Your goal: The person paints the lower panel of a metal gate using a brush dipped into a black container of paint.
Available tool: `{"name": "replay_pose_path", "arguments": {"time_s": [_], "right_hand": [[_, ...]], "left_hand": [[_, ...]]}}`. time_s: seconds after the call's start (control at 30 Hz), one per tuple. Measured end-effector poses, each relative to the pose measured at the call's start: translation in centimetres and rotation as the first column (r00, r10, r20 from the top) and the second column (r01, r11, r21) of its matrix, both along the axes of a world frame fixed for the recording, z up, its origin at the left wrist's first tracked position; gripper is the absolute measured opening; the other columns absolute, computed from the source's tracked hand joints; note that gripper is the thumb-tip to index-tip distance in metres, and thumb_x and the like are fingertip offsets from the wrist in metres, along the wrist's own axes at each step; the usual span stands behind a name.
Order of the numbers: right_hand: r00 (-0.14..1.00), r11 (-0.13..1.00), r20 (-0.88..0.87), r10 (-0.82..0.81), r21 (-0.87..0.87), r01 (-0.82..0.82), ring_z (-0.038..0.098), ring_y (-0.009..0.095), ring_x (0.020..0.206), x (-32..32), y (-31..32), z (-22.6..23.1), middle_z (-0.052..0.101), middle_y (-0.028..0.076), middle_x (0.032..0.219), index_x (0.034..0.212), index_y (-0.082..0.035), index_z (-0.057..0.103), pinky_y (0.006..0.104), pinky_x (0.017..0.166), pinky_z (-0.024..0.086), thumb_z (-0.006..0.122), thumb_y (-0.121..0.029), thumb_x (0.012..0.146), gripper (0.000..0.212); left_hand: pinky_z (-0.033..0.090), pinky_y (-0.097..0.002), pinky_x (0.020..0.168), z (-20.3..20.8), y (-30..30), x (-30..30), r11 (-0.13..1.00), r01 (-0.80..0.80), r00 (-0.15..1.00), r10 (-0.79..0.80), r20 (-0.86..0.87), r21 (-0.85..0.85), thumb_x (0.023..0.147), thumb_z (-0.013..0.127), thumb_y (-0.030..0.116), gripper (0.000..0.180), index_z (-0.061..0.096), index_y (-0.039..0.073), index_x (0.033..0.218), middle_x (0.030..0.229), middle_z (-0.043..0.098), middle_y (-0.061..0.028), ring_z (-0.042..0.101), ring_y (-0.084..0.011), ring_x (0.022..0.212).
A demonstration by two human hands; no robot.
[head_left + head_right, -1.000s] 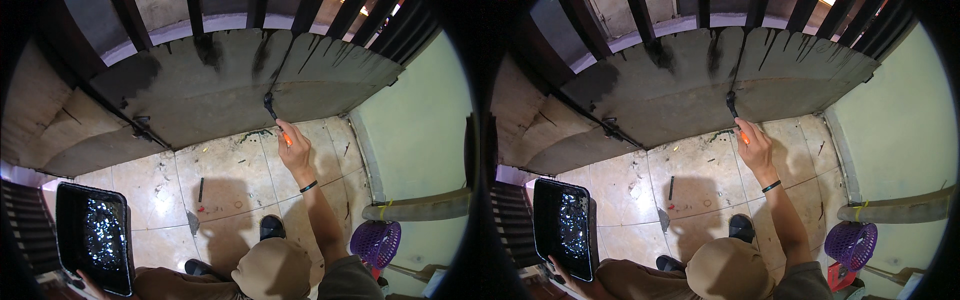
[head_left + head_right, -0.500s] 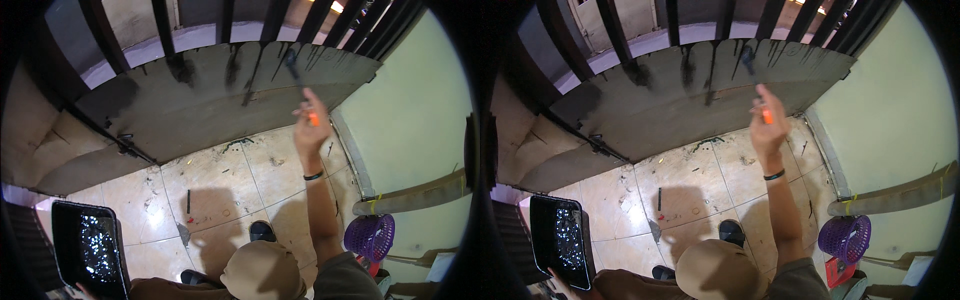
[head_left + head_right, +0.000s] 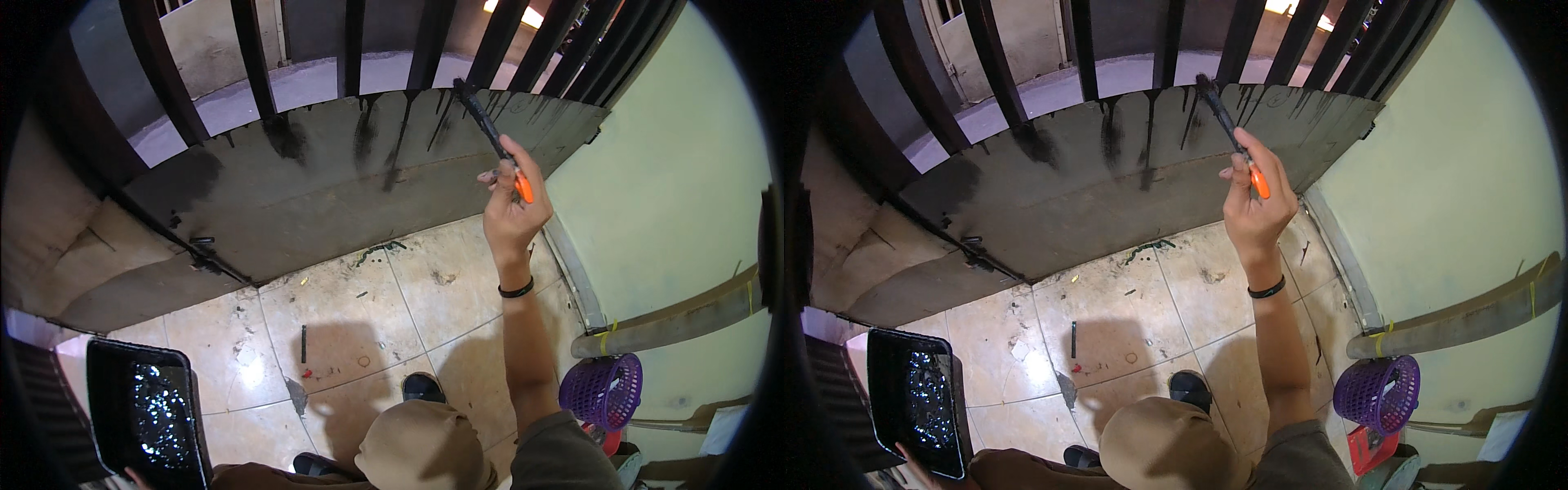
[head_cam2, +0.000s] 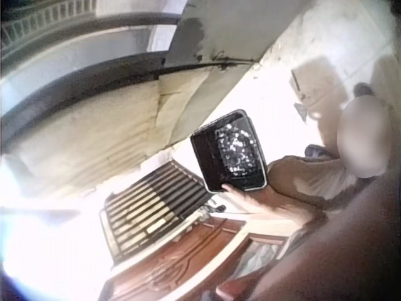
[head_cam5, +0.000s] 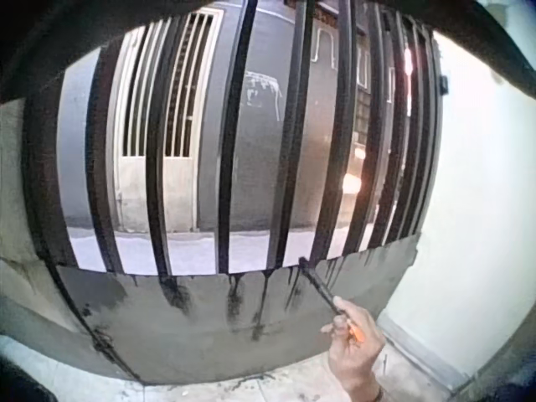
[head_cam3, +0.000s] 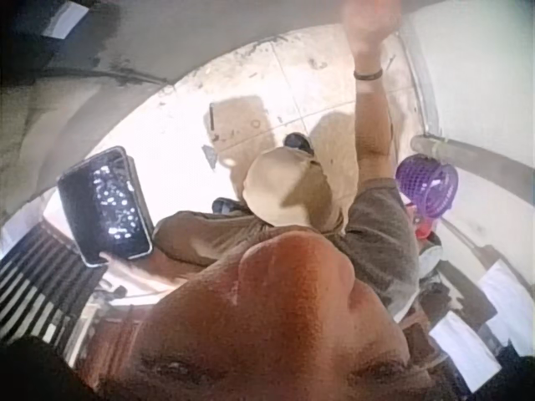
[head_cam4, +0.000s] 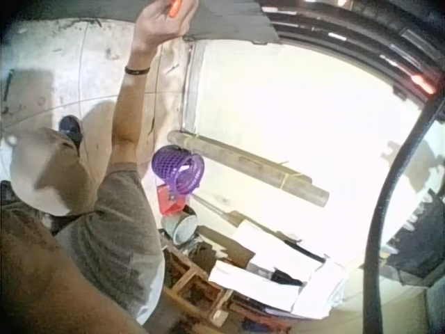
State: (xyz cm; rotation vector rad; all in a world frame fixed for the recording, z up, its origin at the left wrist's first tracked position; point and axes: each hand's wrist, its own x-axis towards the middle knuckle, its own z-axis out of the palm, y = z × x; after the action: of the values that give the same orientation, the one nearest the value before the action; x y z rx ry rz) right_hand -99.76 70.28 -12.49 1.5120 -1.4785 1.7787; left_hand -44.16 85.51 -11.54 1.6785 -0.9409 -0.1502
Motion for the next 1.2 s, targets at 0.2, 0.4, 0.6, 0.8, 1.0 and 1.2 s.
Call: {"name": "replay_pose_path", "arguments": {"time_s": [0.2, 0.4, 0.6, 0.8, 1.0, 1.2], "right_hand": [[0.994, 0.974, -0.103, -0.027, 0.223, 0.05, 0.074, 0.018, 0.073, -0.6, 1.1, -6.1, 0.076, 0.015, 0.105, 0.122, -0.002, 0.072, 0.0286, 0.065, 0.057, 0.069, 0.0, 0.098, 0.024], [1.0, 0.992, 0.007, 0.021, 0.122, -0.022, 0.074, 0.016, 0.072, 1.7, 0.7, -1.6, 0.074, 0.014, 0.102, 0.121, -0.001, 0.072, 0.0284, 0.062, 0.056, 0.067, -0.001, 0.1, 0.022], [0.997, 0.97, -0.073, -0.02, 0.242, 0.037, 0.075, 0.016, 0.071, 1.2, 1.5, -3.3, 0.074, 0.015, 0.105, 0.122, -0.001, 0.072, 0.0272, 0.063, 0.056, 0.065, 0.0, 0.101, 0.022], [1.0, 0.992, 0.0, -0.002, 0.126, 0.002, 0.075, 0.017, 0.073, 1.7, 0.9, -2.9, 0.075, 0.016, 0.108, 0.124, -0.002, 0.072, 0.0276, 0.067, 0.058, 0.067, 0.001, 0.098, 0.027], [0.999, 0.981, 0.024, 0.033, 0.189, -0.037, 0.074, 0.017, 0.074, -0.2, 1.9, -4.3, 0.075, 0.015, 0.115, 0.127, -0.001, 0.071, 0.0281, 0.069, 0.059, 0.067, -0.005, 0.101, 0.027], [0.999, 0.959, 0.01, -0.048, 0.279, 0.043, 0.071, 0.015, 0.07, -1.3, 1.8, -3.8, 0.074, 0.015, 0.112, 0.126, 0.003, 0.07, 0.027, 0.066, 0.058, 0.062, -0.002, 0.104, 0.024]], "left_hand": [[0.042, -0.0504, 0.12, 0.0, 0.3, 0.3, 1.0, 0.015, 1.0, -0.016, -0.017, -0.023, 0.108, 0.054, 0.032, 0.062, 0.037, 0.016, 0.165, 0.169, 0.033, -0.0157, 0.039, -0.036, 0.152], [0.042, -0.0504, 0.12, 0.0, 0.7, 0.7, 1.0, 0.005, 1.0, -0.005, -0.014, -0.019, 0.108, 0.054, 0.033, 0.062, 0.037, 0.015, 0.165, 0.169, 0.033, -0.0156, 0.039, -0.0359, 0.151], [0.042, -0.0504, 0.12, 0.5, 0.9, 0.4, 0.999, 0.0, 0.998, -0.002, -0.061, -0.039, 0.107, 0.055, 0.033, 0.062, 0.037, 0.015, 0.165, 0.168, 0.034, -0.0155, 0.039, -0.0359, 0.151], [0.042, -0.0504, 0.12, 0.6, 1.2, 0.2, 0.999, 0.0, 0.996, -0.003, -0.085, -0.036, 0.107, 0.055, 0.033, 0.062, 0.038, 0.015, 0.164, 0.168, 0.034, -0.0154, 0.04, -0.0358, 0.151], [0.043, -0.0504, 0.12, 0.6, 1.2, -0.3, 0.999, 0.014, 0.99, -0.021, -0.141, -0.05, 0.107, 0.055, 0.033, 0.062, 0.038, 0.015, 0.164, 0.168, 0.034, -0.0154, 0.04, -0.0358, 0.151], [0.043, -0.0504, 0.119, 0.1, 1.4, -0.6, 0.997, 0.029, 0.966, -0.046, -0.253, -0.07, 0.107, 0.056, 0.034, 0.062, 0.038, 0.014, 0.164, 0.168, 0.035, -0.0153, 0.04, -0.0357, 0.151]]}}
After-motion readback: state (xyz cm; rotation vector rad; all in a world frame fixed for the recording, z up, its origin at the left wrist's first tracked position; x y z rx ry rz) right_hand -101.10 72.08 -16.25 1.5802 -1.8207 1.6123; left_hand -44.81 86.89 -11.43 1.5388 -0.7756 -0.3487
